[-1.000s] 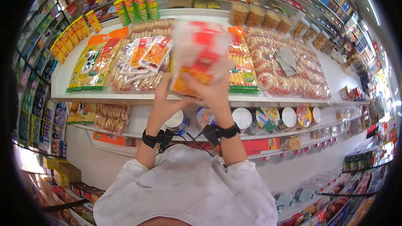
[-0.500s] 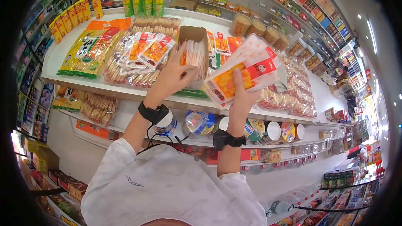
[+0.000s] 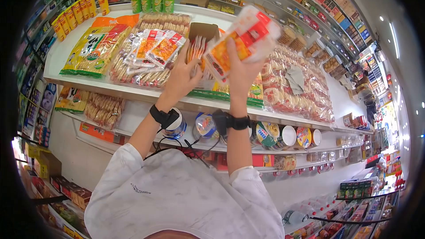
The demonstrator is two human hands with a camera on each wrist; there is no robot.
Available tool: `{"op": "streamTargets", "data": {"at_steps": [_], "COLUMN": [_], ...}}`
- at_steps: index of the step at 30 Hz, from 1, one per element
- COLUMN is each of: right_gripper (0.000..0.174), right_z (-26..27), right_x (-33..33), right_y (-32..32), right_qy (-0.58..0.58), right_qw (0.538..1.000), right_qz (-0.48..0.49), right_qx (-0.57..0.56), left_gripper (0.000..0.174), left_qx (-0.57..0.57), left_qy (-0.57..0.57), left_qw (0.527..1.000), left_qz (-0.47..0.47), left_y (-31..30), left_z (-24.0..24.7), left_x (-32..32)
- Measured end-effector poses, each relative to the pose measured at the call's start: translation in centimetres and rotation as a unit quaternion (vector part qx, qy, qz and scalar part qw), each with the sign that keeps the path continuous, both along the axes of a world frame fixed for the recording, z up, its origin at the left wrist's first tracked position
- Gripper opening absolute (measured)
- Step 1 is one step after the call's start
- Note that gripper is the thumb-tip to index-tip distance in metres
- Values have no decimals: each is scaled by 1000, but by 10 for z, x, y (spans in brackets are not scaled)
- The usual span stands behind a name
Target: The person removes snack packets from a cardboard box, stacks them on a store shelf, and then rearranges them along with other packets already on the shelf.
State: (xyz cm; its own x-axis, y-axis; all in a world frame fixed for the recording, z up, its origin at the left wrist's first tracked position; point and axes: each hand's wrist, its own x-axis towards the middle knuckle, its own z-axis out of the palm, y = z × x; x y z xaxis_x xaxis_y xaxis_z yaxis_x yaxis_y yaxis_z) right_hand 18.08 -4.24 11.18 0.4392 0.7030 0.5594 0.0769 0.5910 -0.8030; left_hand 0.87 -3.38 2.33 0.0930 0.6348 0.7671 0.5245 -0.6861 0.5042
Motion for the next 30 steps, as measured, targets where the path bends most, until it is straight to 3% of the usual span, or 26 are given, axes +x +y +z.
{"op": "streamTargets", "data": {"at_steps": [3, 7, 8, 30], "right_gripper": [63, 72, 66, 73], "right_z": [2, 4, 2, -9], "right_x": [-14, -25, -26, -26], "right_y": [25, 37, 36, 33], "right_qy": [-80, -151, -176, -299], "right_qw": [992, 986, 979, 937], "right_qz": [-32, -67, -87, -128], "right_qx": [88, -16, -55, -126], "left_gripper": [24, 30, 32, 40], "left_qx": [1, 4, 0, 2], "left_qy": [-8, -8, -10, 4], "left_qw": [1000, 1000, 1000, 1000], "left_qz": [3, 14, 13, -2], "left_y": [2, 3, 2, 2], "left_z": [-5, -8, -8, -11], "left_x": [-1, -2, -2, -3]}}
